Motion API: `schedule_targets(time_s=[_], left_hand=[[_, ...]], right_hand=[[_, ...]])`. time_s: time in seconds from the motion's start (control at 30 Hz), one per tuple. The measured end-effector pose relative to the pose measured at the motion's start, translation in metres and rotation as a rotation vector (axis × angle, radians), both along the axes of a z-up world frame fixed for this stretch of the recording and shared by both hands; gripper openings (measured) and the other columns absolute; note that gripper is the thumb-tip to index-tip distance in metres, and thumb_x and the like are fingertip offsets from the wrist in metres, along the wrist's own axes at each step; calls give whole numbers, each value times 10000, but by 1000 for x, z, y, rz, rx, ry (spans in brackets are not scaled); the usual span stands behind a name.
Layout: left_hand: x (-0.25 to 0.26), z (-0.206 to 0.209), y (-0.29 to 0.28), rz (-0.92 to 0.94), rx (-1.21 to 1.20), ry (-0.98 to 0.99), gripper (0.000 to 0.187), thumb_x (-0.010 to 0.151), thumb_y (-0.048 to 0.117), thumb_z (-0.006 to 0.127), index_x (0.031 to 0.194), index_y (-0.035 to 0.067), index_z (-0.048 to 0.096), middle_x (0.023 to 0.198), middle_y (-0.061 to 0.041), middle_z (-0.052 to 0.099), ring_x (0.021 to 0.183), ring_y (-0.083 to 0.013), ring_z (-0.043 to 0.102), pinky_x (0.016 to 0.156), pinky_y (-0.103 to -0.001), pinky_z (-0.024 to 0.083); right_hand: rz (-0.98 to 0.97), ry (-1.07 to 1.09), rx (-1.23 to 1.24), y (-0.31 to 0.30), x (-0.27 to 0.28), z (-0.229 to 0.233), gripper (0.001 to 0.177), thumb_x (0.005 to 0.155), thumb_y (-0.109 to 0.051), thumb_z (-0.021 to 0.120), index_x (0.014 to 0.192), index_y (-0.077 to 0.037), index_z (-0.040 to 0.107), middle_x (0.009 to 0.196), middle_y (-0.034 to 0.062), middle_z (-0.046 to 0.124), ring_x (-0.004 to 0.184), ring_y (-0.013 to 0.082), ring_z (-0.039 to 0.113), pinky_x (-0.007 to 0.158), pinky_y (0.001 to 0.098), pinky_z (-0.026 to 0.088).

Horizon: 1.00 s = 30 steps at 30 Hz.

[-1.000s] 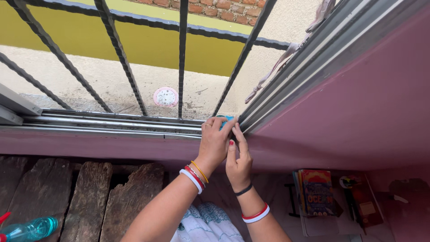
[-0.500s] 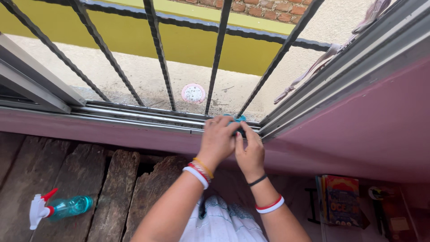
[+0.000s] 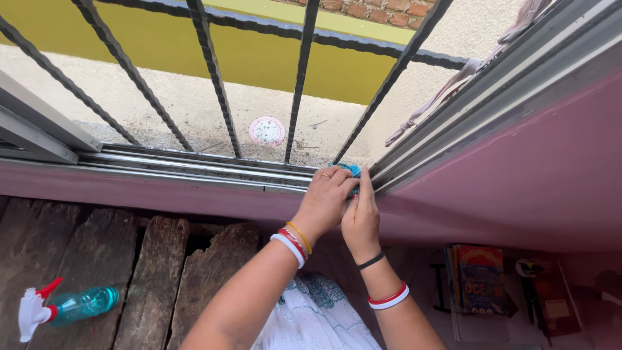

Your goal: The person wipes the metal window frame and adjacent glass using a blue cloth. They move along the bottom track and vertical edges, occasionally reaching through the bars to clean the exterior side of the frame.

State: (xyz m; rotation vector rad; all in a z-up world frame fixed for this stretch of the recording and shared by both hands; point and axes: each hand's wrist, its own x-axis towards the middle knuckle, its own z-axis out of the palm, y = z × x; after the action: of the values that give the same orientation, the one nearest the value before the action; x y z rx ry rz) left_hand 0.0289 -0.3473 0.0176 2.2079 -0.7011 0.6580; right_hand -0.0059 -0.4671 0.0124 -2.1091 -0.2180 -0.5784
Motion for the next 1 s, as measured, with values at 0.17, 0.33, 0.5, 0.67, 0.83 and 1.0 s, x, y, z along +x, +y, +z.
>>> schedule_targets(time_s=[0.17, 0.33, 0.5, 0.67, 0.83, 1.0], left_hand=[[-9, 7, 68, 96, 59, 100, 318, 731, 39, 698, 1018, 171, 745, 1116, -27, 688, 1144, -275, 604, 987, -465, 416], [-24, 6, 119, 316, -28, 132, 353, 782, 25, 699, 1116, 140, 708, 1180, -47, 676, 1194, -288, 589, 1050, -453, 419], [-9, -9, 56, 245, -3, 70, 402, 748, -28, 636, 1138, 53, 695, 1101, -124, 658, 1153, -343, 574, 1035, -485, 393], [4, -8, 33, 58, 29, 11, 374, 792, 12, 657, 1163, 46, 685, 1151, -97, 650, 1193, -303, 576, 1114, -481, 374], [-5, -5, 107, 249, 168, 116, 394, 763, 12, 664, 1082, 224, 753, 1124, -2, 672, 1198, -240, 573, 1104, -551, 292], [-16, -7, 203, 509, 236, 157, 401, 774, 15, 679, 1042, 298, 774, 1156, 21, 676, 1237, -246, 550, 1070, -546, 285]], right_hand=[[41, -31, -287, 10, 3, -1, 338, 874, 25, 593, 1194, 0, 696, 1251, 199, 693, 1241, 386, 602, 1082, 447, 468], [91, -53, -207, 25, 10, 0, 261, 861, 2, 660, 1112, -13, 731, 1163, 172, 716, 1125, 356, 646, 1012, 427, 497], [77, -93, -162, 17, 10, -14, 323, 907, 60, 571, 1210, 35, 681, 1209, 195, 702, 1153, 367, 642, 1038, 444, 481], [-22, -103, -244, 14, 15, -21, 350, 900, 78, 521, 1217, 37, 664, 1218, 204, 692, 1163, 385, 622, 1045, 456, 478], [104, -123, -369, 52, 14, -4, 377, 803, 50, 564, 1136, -21, 724, 1143, 171, 712, 1118, 366, 631, 1012, 464, 449], [217, -112, -256, 92, 20, -1, 288, 853, 40, 605, 1105, -22, 730, 1150, 151, 709, 1117, 342, 636, 1023, 435, 469]])
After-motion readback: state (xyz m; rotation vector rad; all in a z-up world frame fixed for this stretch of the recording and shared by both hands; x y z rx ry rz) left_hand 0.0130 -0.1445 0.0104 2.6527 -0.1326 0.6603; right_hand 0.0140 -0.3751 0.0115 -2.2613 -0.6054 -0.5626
